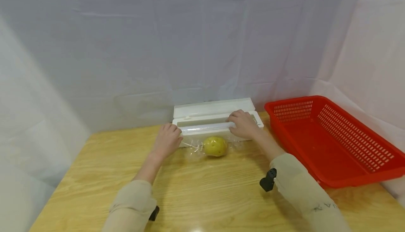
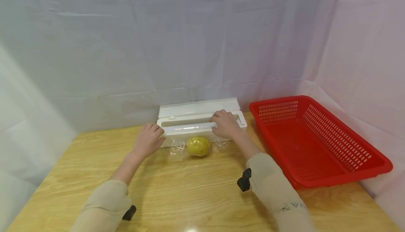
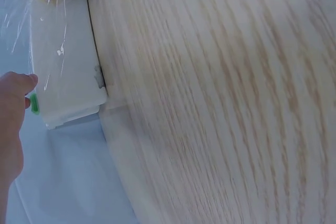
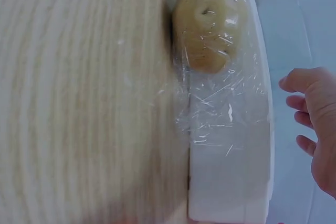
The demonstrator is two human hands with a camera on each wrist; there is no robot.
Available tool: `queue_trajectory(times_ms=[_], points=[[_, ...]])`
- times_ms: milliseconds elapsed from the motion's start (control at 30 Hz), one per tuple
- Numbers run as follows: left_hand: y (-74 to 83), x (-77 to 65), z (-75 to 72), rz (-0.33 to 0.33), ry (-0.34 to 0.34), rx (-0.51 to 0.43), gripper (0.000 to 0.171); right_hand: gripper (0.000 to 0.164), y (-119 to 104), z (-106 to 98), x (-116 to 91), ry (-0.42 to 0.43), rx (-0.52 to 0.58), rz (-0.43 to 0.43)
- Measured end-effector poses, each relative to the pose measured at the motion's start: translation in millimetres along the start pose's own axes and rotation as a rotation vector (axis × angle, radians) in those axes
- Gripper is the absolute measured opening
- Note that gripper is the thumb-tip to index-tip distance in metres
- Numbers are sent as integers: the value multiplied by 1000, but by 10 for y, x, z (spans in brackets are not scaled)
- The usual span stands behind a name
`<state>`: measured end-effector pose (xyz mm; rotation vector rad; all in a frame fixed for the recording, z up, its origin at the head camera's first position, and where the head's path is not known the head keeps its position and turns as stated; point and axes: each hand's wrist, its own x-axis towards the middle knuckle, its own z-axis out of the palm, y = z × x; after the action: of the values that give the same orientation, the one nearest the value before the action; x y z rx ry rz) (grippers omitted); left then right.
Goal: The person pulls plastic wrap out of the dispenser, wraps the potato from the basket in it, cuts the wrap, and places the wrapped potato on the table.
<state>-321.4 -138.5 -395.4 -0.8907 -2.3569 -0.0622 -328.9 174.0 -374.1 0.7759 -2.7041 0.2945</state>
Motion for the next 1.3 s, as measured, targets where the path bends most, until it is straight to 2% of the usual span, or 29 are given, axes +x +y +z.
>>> queue_trajectory(times_ms=[100, 200, 400, 567, 700, 900, 1100, 1300], points=[[8, -3, 12, 36, 23, 45, 19, 26, -5, 1, -76, -26, -20, 13], [20, -7, 19, 72, 23, 93, 20, 22, -29, 5, -143, -5, -47, -1], [42, -17, 72, 134, 18, 193, 19, 12, 44, 107, -262, 163, -111, -92], [50, -47, 90, 76, 15, 207, 17, 16, 117, 216, -318, 301, -162, -142], [65, -57, 85, 55, -13, 216, 17, 17, 139, 276, -319, 354, -153, -177], [95, -21, 107, 73, -11, 222, 5, 15, 147, 298, -297, 337, -127, -205], [102, 37, 104, 82, -5, 202, 5, 8, 164, 239, -289, 315, -103, -166], [125, 98, 41, 69, -20, 158, 6, 5, 156, 132, -271, 232, -67, -71]])
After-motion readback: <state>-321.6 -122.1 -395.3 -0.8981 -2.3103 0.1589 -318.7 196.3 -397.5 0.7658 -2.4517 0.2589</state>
